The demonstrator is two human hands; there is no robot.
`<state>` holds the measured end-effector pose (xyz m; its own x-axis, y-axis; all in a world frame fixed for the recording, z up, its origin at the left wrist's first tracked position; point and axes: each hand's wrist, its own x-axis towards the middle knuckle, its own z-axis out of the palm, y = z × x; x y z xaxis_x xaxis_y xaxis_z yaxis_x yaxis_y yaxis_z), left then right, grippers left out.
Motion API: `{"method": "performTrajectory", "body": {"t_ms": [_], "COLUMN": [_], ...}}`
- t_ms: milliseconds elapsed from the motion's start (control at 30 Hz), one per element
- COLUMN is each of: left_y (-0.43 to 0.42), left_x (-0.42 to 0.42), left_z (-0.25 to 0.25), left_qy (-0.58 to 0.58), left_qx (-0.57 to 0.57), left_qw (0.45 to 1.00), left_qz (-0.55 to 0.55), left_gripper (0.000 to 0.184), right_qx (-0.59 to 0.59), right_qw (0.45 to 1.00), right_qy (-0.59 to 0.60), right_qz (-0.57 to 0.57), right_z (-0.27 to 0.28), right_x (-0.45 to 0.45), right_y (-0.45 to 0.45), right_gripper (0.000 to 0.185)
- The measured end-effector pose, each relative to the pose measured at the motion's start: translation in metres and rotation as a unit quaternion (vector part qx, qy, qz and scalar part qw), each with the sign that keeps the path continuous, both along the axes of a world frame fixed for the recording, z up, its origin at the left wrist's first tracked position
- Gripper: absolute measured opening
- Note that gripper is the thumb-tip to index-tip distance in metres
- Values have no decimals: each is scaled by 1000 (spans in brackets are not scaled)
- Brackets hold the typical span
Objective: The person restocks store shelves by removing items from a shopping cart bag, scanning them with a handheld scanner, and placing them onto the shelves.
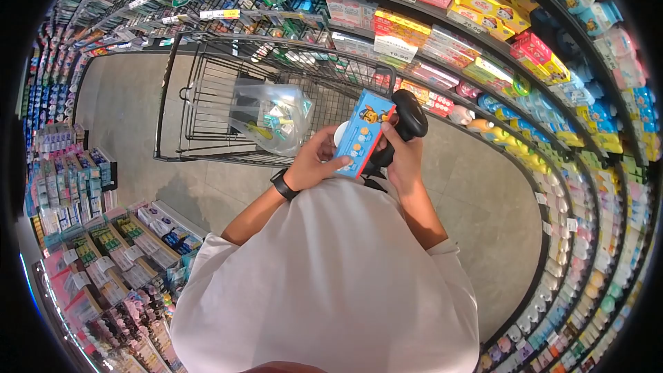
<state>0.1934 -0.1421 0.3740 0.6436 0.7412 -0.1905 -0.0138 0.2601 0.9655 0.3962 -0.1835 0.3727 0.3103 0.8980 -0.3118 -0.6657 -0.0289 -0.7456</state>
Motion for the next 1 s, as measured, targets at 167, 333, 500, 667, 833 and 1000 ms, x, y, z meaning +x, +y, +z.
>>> {"method": "performTrajectory", "body": {"t_ms": [167, 333, 500, 667, 833, 1000], "left_y": [0, 4, 4, 2, 0, 3], "left_x": [0, -6, -5, -1, 6, 7], "left_z": [-14, -16, -10, -6, 1, -4], "left_qy": [-53, -3, 14, -44, 33, 8], "left_qx": [-28, -79, -81, -49, -24, -31], "left_qw": [998, 997, 997, 998, 998, 999], "left_qz": [21, -3, 11, 0, -44, 26], "left_gripper": [44, 28, 26, 39, 61, 56], "right_qx": [-15, -47, -33, -54, -22, 23], "right_qw": [1000, 998, 999, 997, 999, 1000], "right_qy": [23, 35, 27, 19, 24, -19], "right_qz": [-9, -32, -6, -43, -6, -6], "right_z": [-3, 6, 5, 10, 4, -3], "right_x": [0, -5, -1, -1, 5, -2], "right_y": [-1, 1, 1, 6, 4, 7], "right_gripper": [14, 15, 15, 17, 17, 21]}}
